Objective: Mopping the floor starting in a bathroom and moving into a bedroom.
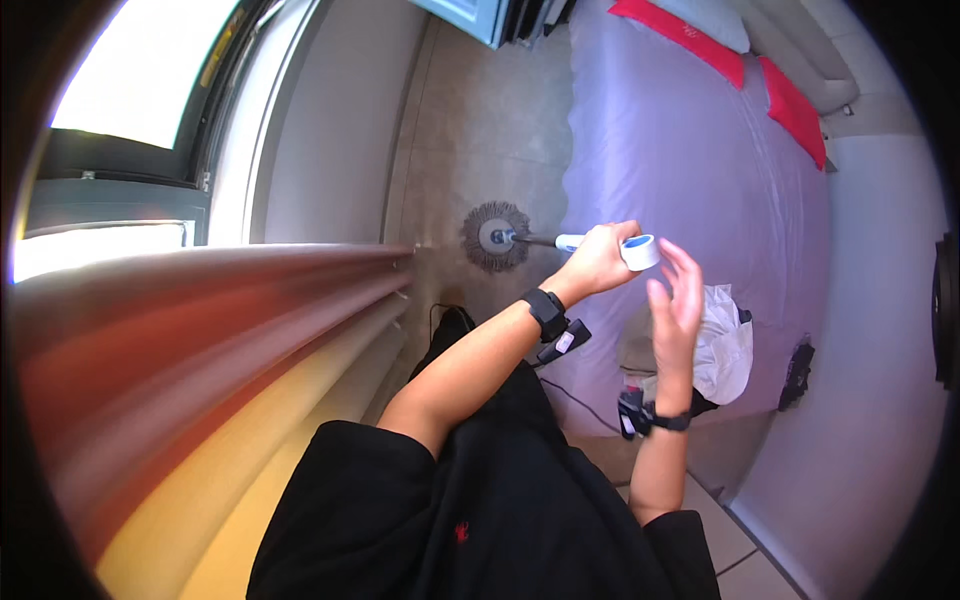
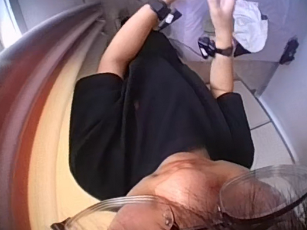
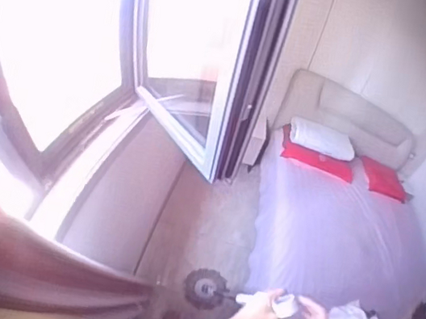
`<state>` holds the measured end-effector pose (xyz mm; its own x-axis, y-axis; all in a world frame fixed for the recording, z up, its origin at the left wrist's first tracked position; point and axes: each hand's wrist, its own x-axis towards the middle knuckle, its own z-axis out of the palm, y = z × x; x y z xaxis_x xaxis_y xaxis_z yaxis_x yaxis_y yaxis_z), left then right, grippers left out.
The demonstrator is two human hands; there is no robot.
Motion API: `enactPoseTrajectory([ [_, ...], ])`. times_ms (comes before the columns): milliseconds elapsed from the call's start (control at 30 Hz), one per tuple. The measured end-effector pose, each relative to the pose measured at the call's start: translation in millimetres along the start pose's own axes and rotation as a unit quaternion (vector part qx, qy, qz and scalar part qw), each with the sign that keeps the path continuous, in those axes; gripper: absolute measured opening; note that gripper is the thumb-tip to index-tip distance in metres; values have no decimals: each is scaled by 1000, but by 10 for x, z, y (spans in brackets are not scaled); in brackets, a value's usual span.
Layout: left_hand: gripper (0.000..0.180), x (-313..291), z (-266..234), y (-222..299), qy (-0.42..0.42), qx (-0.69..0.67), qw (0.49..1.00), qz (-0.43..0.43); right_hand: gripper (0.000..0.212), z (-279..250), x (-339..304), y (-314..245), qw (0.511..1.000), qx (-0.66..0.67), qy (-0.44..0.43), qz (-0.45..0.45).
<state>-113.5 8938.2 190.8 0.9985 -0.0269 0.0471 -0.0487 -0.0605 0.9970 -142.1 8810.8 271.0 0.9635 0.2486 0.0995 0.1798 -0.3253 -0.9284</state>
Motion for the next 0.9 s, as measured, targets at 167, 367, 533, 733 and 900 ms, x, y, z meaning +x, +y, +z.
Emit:
enactPoseTrajectory([
  [167,28,90,312,-196,-165,-4,963,212,27,-102,320,182,990,-67,-110,57],
  [367,32,176,537,-248,-513,105,852,5,14,-369,-219,534,963,241,-25,115],
  [533,19,-485,1034,-683,-228,107,963,99,9,-458,-708,587,950,205,162,173],
  [733,21,-494,1155,-857,-523,58,842,115,27,-393,-1159,382,923,-29,150,354],
  [900,24,-786,1375,-1075,-559,42,820,114,34,-366,-1464,450,843,81,176,502],
])
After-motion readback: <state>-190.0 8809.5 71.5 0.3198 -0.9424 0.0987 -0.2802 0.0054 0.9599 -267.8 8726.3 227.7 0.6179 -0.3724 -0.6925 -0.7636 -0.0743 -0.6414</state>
